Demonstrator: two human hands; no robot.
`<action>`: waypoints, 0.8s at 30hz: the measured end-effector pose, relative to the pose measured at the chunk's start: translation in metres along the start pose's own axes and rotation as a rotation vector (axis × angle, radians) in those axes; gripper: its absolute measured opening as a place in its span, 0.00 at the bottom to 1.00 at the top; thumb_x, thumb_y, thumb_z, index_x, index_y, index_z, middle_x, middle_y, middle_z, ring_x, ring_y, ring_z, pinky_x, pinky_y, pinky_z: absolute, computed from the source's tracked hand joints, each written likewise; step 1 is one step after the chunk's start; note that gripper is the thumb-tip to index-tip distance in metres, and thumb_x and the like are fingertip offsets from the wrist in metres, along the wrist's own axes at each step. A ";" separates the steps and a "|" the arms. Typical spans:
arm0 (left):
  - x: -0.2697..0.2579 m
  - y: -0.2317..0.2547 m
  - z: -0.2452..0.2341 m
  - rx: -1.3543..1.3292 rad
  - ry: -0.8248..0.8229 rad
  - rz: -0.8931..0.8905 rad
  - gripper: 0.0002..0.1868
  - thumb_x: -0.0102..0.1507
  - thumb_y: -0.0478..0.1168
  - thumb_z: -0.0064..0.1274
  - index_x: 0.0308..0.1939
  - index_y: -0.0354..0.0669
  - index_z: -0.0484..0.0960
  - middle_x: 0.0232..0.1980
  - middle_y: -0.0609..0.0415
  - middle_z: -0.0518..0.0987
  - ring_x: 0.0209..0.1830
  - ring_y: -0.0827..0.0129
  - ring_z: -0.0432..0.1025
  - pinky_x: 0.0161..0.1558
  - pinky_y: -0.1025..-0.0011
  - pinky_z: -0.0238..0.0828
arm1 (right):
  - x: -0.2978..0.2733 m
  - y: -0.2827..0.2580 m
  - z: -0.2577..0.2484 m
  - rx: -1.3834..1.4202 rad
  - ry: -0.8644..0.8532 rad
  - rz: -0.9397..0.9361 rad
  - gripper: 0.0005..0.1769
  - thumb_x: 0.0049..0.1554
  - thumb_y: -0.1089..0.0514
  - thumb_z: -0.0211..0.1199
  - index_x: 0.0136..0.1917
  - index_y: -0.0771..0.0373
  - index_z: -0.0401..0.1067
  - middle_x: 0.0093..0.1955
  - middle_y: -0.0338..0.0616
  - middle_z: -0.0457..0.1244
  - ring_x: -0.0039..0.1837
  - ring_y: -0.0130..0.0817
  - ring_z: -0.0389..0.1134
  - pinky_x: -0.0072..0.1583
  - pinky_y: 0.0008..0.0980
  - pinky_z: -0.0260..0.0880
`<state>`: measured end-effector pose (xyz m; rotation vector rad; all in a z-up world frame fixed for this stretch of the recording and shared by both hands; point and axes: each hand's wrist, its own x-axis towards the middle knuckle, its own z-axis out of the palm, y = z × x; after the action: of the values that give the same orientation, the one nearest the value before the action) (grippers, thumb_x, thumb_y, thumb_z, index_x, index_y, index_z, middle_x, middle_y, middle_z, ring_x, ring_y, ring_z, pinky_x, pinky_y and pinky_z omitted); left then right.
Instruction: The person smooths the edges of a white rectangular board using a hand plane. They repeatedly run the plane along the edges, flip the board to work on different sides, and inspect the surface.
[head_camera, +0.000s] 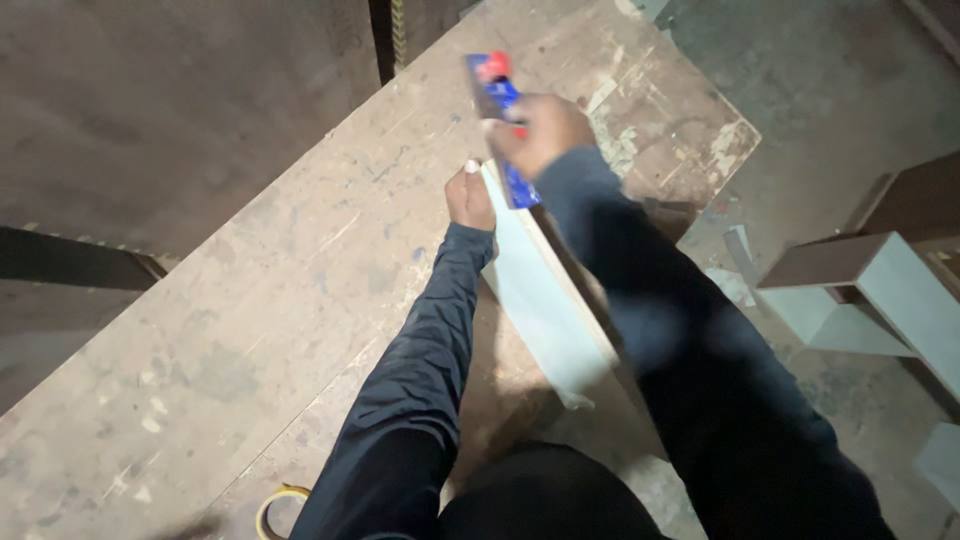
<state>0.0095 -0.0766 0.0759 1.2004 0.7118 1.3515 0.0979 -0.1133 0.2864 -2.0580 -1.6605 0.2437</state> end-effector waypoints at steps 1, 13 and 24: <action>-0.001 -0.007 -0.003 -0.013 -0.013 -0.008 0.27 0.75 0.52 0.32 0.31 0.36 0.73 0.27 0.58 0.71 0.29 0.75 0.65 0.32 0.69 0.63 | -0.010 0.025 -0.004 0.189 0.057 -0.019 0.19 0.59 0.44 0.70 0.45 0.64 0.80 0.40 0.51 0.69 0.42 0.42 0.72 0.47 0.40 0.71; 0.021 -0.027 -0.028 0.242 -0.043 -0.011 0.28 0.76 0.51 0.34 0.32 0.32 0.74 0.28 0.51 0.72 0.29 0.66 0.64 0.37 0.63 0.63 | -0.253 0.336 0.079 1.358 -0.071 1.104 0.22 0.60 0.35 0.67 0.39 0.52 0.69 0.28 0.38 0.58 0.25 0.35 0.57 0.27 0.36 0.51; -0.009 0.041 -0.044 -0.031 -0.151 0.037 0.17 0.67 0.38 0.50 0.58 0.34 0.75 0.51 0.54 0.78 0.45 0.72 0.70 0.49 0.71 0.69 | -0.201 0.316 0.187 0.073 -0.099 -0.039 0.18 0.40 0.52 0.73 0.42 0.63 0.78 0.46 0.53 0.70 0.54 0.51 0.70 0.59 0.44 0.70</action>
<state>-0.0467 -0.0824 0.0981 1.2814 0.5619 1.2825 0.2433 -0.3042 -0.0563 -1.9869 -1.7224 0.3933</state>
